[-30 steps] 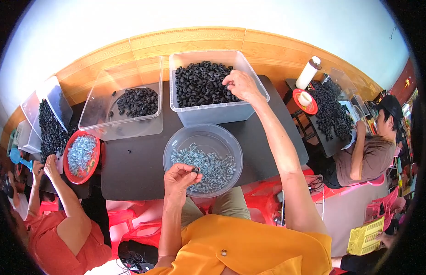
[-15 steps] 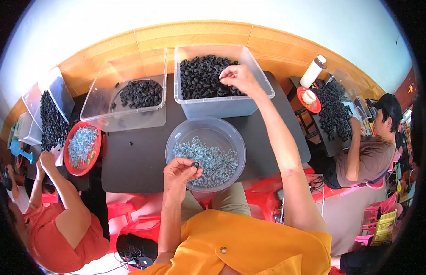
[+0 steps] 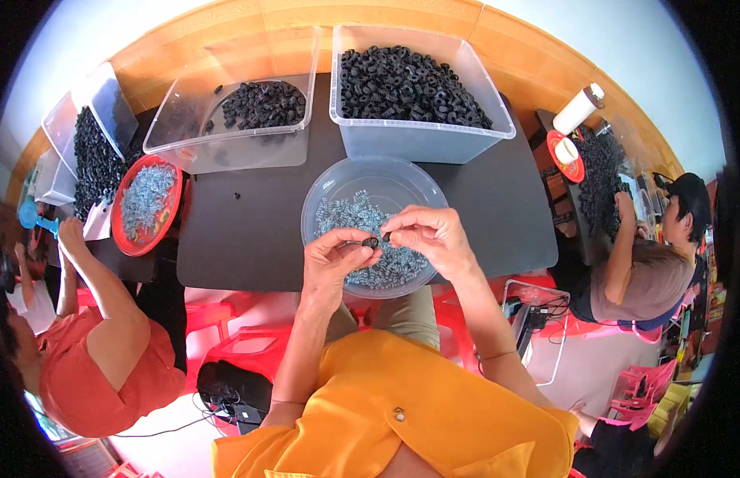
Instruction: The worker is assembling small black and blue plastic components by hand in a workshop setting.
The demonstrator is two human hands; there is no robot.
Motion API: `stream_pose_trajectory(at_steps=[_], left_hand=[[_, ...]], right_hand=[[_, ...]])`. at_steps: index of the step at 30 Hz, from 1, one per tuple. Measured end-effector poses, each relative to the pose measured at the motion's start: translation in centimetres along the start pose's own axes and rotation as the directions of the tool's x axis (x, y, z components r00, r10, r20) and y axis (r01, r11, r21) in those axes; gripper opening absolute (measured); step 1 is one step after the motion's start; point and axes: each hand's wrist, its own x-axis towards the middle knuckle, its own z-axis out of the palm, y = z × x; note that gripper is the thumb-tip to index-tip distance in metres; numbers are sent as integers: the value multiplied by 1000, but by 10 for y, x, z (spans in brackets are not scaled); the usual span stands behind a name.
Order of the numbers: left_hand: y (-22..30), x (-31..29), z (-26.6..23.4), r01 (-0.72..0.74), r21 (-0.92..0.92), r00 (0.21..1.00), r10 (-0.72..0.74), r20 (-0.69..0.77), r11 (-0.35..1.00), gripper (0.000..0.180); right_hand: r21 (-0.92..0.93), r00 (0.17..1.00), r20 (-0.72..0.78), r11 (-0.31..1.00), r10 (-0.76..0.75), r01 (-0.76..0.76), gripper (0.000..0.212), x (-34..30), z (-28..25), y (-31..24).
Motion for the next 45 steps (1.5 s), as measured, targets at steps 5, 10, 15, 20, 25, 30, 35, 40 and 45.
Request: stream_pose_trajectory(at_steps=[5,10,15,20,25,30,35,40,45], left_hand=[[-4,-1,0,-21,16,999,21,27,1000,17],[-5,-3,1,-30,37,999,28,33,999,18],[-7,-4,0,-9,28,1000,8,21,1000,17],[-4,-5,3,30,-40,999,-29,26,999,16],[-9,-6,3,-10,-13,1000,10,16,1000,16],[-13,-8,3,-64,134,998,64,6,989,15],[-14,-7,11,-80,286,996,87,-10,955,13],[-14,-7,18,-69,487,989,124,-82,870,14],[-25,-8,21,-76,463,983,145,-117,883,12]], right_hand=[[1,998,-8,998,-64,64,14,-8,10,8],[-177,992,-49,978,-121,110,12,-12,11,9],[-434,970,-61,881,-236,187,9,-14,20,-1],[-272,984,-88,955,-152,123,13,-15,20,-4],[-660,937,-26,710,-347,245,13,-16,27,-5],[-776,927,44,572,-373,267,13,-15,27,-1],[-808,920,50,527,-388,265,14,-16,27,7],[-840,920,70,474,-386,263,16,-20,28,15],[-870,902,134,387,-410,305,34,-26,37,15]])
